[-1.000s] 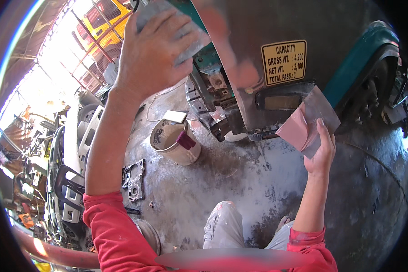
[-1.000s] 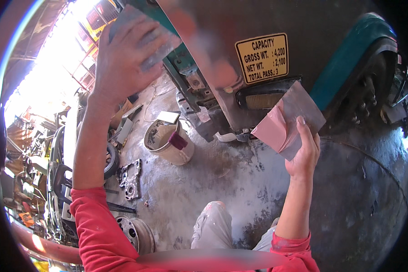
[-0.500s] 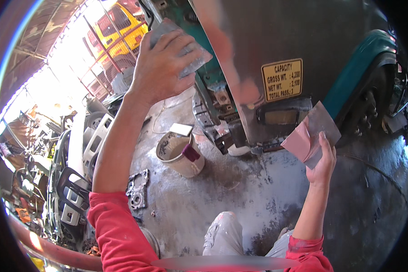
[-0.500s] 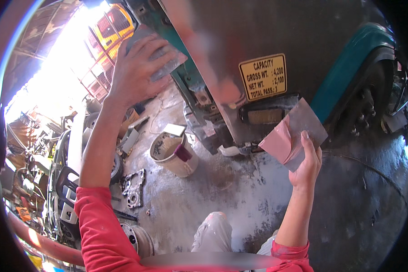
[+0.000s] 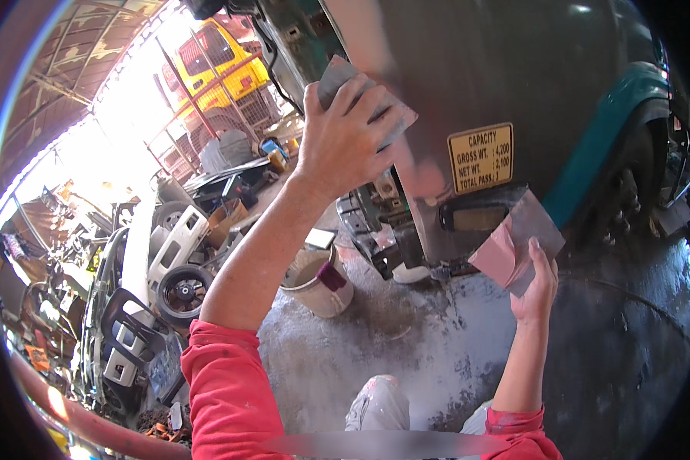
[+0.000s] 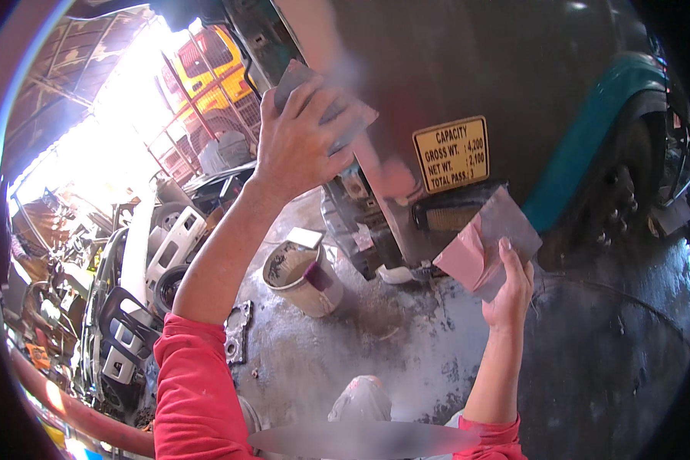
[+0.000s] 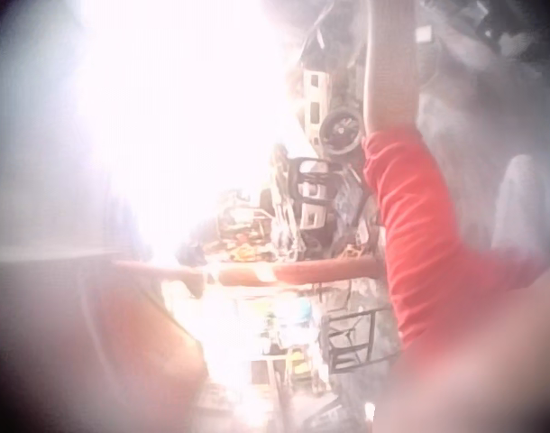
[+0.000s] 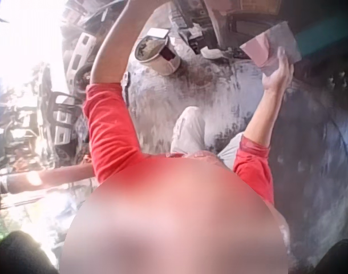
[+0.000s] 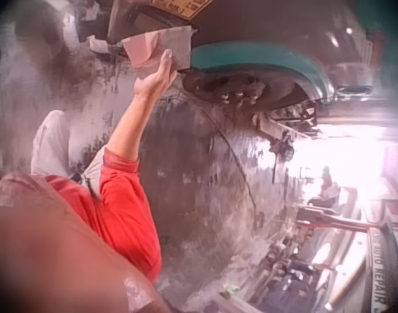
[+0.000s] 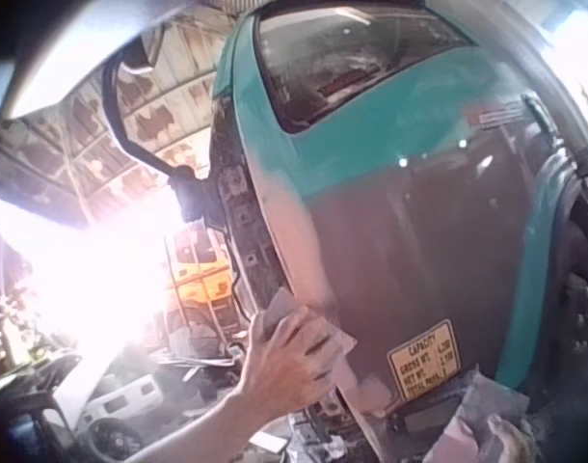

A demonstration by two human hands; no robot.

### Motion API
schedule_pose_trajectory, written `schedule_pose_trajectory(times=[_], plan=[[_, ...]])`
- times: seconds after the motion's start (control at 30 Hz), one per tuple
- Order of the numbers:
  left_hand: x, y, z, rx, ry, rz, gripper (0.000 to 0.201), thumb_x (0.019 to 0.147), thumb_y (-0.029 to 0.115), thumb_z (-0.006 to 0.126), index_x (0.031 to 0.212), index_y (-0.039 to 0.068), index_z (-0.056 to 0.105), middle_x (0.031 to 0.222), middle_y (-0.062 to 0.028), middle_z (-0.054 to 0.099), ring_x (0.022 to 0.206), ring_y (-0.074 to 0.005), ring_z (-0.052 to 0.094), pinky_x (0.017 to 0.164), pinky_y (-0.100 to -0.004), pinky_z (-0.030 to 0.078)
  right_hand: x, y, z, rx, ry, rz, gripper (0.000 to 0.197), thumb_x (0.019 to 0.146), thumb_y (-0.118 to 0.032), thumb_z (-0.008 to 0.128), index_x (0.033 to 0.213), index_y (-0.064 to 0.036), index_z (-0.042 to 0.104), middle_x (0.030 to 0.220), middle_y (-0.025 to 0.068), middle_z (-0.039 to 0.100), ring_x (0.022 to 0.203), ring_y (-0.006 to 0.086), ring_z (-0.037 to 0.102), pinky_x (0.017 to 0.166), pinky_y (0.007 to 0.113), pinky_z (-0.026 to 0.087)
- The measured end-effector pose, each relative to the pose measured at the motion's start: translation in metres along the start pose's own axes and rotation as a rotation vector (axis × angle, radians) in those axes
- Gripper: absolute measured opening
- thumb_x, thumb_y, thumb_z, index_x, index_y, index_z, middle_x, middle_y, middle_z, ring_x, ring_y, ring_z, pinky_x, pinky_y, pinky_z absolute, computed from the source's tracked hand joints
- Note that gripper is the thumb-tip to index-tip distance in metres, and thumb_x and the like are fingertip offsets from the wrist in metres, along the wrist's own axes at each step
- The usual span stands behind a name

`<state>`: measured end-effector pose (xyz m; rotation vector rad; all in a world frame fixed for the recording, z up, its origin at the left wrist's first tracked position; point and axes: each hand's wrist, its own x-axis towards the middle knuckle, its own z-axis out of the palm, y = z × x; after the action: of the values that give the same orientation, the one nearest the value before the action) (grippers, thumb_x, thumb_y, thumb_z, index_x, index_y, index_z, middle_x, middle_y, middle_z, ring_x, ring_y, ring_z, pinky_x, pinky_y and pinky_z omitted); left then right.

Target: The person sands the body of a teal truck using a sanding block and sandpaper. They move between the front fender and the side door area, applying pressure to smooth the painted surface.

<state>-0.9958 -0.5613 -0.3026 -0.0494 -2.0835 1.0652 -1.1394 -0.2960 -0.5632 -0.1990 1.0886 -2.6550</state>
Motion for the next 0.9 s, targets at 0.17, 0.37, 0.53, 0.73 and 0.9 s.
schedule_pose_trajectory(times=[0.17,0.37,0.53,0.73,0.9], plan=[[-0.052,0.0,-0.003,0.0,-0.173,0.058,0.052,0.079,0.04,0.082,0.129,0.033,0.076,0.143,0.0007,0.065,0.144,-0.0264,0.054,0.118,-0.0643,0.035,-0.008,-0.011,0.0,-0.077,0.022,0.017,0.077,0.096,-0.044,0.084,0.153,-0.0016,0.055,0.149,0.0128,0.053,0.143,0.03,0.056,0.116,0.048,0.052],[-0.051,-0.002,-0.006,-0.113,-0.104,0.127,0.056,0.082,0.037,0.084,0.136,0.028,0.075,0.153,0.0012,0.062,0.151,-0.0248,0.051,0.128,-0.0667,0.024,-0.012,-0.019,0.004,-0.115,0.048,-0.003,0.075,0.096,-0.044,0.084,0.152,-0.0033,0.057,0.148,0.0137,0.053,0.145,0.0319,0.055,0.117,0.049,0.052],[-0.051,0.0,0.027,-0.079,-0.065,0.243,0.051,0.083,0.038,0.085,0.132,0.03,0.077,0.151,0.0054,0.061,0.151,-0.022,0.05,0.129,-0.0671,0.026,-0.013,-0.011,0.0,-0.176,-0.002,-0.041,0.067,0.098,-0.04,0.083,0.149,-0.0025,0.059,0.146,0.0132,0.055,0.143,0.0301,0.057,0.116,0.047,0.053],[-0.067,-0.03,0.0,-0.068,-0.185,0.139,0.054,0.082,0.041,0.085,0.135,0.033,0.076,0.152,0.0051,0.061,0.152,-0.02,0.049,0.128,-0.0643,0.027,-0.005,-0.015,-0.011,-0.094,0.05,-0.025,0.053,0.103,-0.031,0.078,0.147,-0.0034,0.063,0.147,0.014,0.058,0.141,0.0286,0.059,0.114,0.046,0.054],[-0.005,-0.027,-0.014,0.025,0.077,-0.016,0.054,0.084,0.039,0.085,0.137,0.031,0.077,0.153,0.0007,0.061,0.146,-0.0271,0.054,0.117,-0.0568,0.039,0.002,-0.003,-0.018,-0.27,-0.067,-0.17,0.04,0.108,-0.024,0.072,0.147,-0.0152,0.072,0.145,0.0158,0.057,0.139,0.0309,0.06,0.112,0.049,0.059]])
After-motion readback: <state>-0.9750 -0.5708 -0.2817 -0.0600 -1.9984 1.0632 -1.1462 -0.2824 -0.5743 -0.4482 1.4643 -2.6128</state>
